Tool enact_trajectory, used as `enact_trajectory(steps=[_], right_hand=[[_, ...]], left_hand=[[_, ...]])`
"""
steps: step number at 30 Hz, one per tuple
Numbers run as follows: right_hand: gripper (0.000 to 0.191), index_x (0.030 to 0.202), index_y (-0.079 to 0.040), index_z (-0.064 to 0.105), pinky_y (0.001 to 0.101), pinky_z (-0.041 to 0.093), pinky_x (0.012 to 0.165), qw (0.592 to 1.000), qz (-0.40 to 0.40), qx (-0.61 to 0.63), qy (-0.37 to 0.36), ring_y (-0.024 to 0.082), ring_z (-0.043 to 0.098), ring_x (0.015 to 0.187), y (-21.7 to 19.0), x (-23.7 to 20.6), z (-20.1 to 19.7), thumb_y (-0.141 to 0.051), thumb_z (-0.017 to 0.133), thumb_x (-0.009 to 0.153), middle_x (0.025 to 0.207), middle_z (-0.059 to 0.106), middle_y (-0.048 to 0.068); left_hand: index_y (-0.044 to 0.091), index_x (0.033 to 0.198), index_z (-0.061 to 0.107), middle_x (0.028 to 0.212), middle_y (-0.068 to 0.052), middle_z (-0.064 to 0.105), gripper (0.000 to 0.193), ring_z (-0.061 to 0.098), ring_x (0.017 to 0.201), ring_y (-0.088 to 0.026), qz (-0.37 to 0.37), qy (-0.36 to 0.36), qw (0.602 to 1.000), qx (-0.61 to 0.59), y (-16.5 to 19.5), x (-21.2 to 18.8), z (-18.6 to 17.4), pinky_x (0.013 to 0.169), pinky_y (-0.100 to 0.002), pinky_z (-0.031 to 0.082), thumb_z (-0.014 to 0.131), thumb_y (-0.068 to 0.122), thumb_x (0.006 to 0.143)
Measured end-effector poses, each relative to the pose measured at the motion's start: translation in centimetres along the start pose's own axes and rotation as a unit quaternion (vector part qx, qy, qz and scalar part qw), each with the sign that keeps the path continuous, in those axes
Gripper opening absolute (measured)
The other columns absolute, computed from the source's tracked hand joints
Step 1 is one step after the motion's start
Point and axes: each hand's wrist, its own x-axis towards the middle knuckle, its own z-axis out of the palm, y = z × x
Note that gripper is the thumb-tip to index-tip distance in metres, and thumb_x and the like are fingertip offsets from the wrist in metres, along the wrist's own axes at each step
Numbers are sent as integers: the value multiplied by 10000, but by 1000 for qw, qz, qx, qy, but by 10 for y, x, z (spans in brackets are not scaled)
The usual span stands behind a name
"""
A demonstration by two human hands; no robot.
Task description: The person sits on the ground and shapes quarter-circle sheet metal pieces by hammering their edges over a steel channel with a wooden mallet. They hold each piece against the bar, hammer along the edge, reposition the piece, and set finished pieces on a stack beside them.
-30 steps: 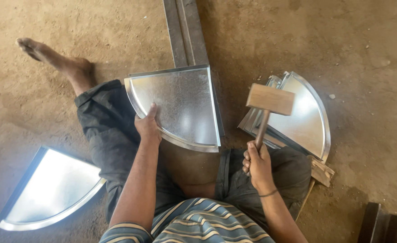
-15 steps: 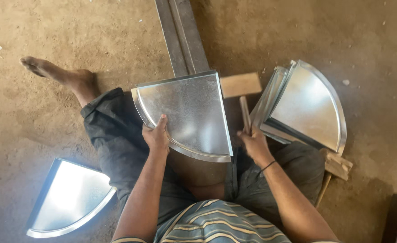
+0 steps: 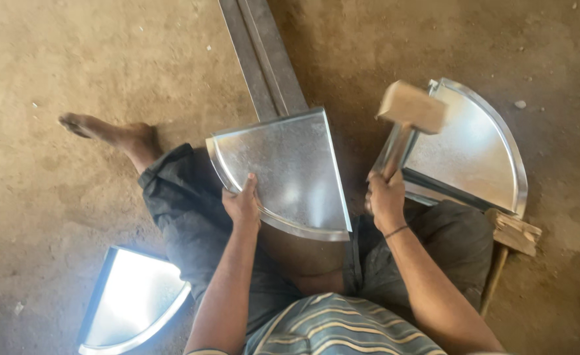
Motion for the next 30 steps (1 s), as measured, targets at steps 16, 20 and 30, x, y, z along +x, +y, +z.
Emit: enact_trajectory(steps=[16, 20, 30], right_hand=[[268, 1063, -45, 480, 332, 396, 431, 998, 54, 5, 20, 147, 494, 563, 11, -32, -28, -211, 680, 998, 785, 531, 82], [263, 998, -30, 558, 321, 497, 545, 939, -180, -292, -19, 160, 633, 649, 19, -44, -36, -238, 719, 994, 798, 659, 134], [340, 994, -4, 521, 443, 528, 601, 938, -83, -334, -34, 357, 686, 702, 30, -69, -56, -284, 708, 952, 771, 676, 244]], left_hand=[[-88, 1182, 568, 1075, -148, 670, 386, 693, 929, -214, 17, -24, 996, -88, 3, 2, 16, 795, -292, 596, 757, -67, 846], [-87, 1209, 571, 1104, -144, 670, 410, 684, 952, -199, 65, -52, 993, -87, 3, 4, 22, 831, -278, 582, 757, -92, 844], [-70, 1212, 585, 1127, -143, 673, 427, 692, 965, -213, 53, -26, 995, -78, 4, 12, 36, 837, -296, 591, 769, -84, 827]])
